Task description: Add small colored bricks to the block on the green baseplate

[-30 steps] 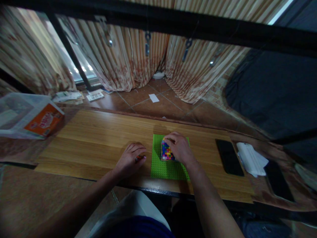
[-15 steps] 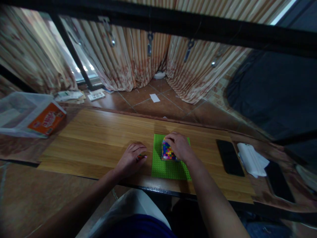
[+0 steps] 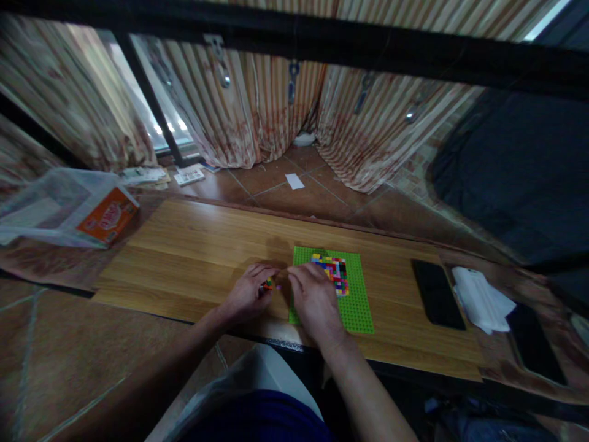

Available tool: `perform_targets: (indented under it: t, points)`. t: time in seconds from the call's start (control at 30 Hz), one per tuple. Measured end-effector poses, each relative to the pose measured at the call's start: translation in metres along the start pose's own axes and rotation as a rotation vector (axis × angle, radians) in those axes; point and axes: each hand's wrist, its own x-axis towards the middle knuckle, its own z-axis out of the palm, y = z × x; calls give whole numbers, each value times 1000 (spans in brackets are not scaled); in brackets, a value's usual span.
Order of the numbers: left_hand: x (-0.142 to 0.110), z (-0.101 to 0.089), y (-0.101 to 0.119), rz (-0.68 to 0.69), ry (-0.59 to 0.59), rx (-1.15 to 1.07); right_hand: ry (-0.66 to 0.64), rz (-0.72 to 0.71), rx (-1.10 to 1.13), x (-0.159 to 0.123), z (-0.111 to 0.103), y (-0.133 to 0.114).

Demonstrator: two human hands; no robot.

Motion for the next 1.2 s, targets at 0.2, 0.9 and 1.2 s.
perform_targets:
  t: [0.2,0.9,1.2]
  points:
    - [-1,2,-4,-18,-9,-1,-182,79,-94,-23,53,-15]
    - [0,1,-5,-8,45,-29,260,363,237,-5,-25,40]
    - [1,-1,-6,14,61,-69,238,346,209,12,-8,76]
